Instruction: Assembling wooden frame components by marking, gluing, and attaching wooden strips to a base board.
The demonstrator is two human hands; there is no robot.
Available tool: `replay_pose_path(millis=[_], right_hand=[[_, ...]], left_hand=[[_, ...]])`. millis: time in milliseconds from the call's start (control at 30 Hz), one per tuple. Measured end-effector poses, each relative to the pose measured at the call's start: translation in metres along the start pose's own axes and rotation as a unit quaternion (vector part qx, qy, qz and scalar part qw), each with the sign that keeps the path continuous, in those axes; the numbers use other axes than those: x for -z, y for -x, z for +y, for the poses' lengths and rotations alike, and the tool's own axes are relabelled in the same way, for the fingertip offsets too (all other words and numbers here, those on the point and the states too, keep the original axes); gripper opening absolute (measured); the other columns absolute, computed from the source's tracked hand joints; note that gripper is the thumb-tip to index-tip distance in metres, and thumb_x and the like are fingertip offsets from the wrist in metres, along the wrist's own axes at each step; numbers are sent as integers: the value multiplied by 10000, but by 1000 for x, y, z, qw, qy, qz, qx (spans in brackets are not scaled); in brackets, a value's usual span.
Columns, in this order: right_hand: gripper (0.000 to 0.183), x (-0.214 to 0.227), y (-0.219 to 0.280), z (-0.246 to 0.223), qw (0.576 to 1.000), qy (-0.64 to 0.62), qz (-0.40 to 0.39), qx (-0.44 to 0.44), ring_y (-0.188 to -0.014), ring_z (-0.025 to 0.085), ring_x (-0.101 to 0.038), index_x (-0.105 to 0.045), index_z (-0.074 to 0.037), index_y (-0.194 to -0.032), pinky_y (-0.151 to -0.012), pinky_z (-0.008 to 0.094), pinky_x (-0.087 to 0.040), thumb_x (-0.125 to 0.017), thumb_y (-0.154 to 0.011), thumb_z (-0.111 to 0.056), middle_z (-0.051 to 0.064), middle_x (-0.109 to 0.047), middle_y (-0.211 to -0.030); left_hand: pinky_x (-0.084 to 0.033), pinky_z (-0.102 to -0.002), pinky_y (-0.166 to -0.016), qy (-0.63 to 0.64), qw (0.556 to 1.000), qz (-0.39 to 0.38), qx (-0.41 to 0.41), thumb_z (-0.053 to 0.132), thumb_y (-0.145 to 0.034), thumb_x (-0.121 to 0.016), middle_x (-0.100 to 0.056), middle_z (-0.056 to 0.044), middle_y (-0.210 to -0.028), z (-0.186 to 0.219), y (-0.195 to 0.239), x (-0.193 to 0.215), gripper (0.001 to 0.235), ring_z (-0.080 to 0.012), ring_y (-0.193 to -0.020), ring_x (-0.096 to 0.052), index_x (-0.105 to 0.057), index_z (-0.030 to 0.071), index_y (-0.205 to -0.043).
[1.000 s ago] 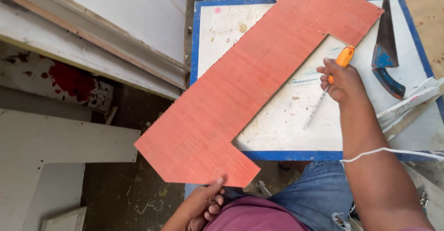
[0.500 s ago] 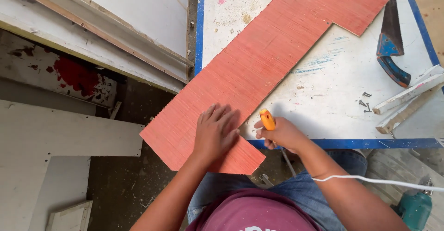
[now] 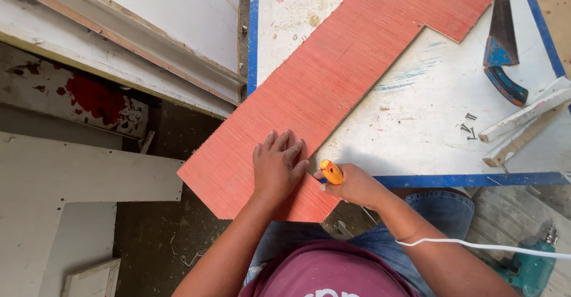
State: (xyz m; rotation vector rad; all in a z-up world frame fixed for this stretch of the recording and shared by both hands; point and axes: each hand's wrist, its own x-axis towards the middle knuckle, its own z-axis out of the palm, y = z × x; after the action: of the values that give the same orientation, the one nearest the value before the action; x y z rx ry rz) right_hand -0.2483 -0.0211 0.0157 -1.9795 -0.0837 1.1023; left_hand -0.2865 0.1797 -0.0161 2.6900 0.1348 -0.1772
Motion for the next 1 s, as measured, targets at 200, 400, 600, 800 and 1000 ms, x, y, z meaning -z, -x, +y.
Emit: replay_pose_path(millis=[200, 400, 600, 800, 1000], right_hand=[[504, 13, 1, 25, 994, -38, 96, 28, -548, 187, -624, -628, 2, -1323, -456, 263, -502, -791, -866, -134, 98, -649, -745], [641, 93, -23, 32, 891, -287, 340, 93, -840, 282, -690, -234, 41, -1573, -729, 429, -660, -547, -1030, -91, 209, -515, -1147], [697, 161, -63, 81, 871, 27, 491, 14, -835, 238, -744, -397, -40, -1545, -648, 350, -644, -739, -992, -291, 81, -673, -1009], [624, 174, -57, 88, 870, 176, 460, -27, -966, 299, -748, -623, -76, -1424, -790, 403, -616, -686, -1003, -533, 96, -755, -1024], [265, 193, -9, 125, 779, 95, 586, 201, -985, 427, -711, -732, 8, -1294, -842, 502, -583, -732, -1055, -107, 263, -720, -1069]], left_hand=[[-306, -505, -1180, 21, 987, 81, -135, 295, -944, -659, -621, 36, -1437, -14, -1, -43, 302, -297, -1435, -462, -749, 355, -1227], [-293, -493, -1198, 16, 984, 96, -152, 286, -928, -672, -598, 46, -1458, -14, 6, -34, 290, -262, -1449, -446, -749, 326, -1204], [-314, -476, -1199, 42, 987, 91, -127, 290, -888, -689, -625, 95, -1409, -19, -1, -39, 301, -231, -1431, -472, -764, 389, -1162], [-330, -461, -1196, 55, 989, 89, -102, 324, -846, -715, -644, 135, -1382, -18, -5, -41, 290, -205, -1421, -487, -782, 421, -1111], [-380, -455, -1120, 77, 987, 103, -96, 309, -798, -749, -679, 120, -1305, -12, -7, -33, 257, -207, -1371, -533, -805, 393, -1034]])
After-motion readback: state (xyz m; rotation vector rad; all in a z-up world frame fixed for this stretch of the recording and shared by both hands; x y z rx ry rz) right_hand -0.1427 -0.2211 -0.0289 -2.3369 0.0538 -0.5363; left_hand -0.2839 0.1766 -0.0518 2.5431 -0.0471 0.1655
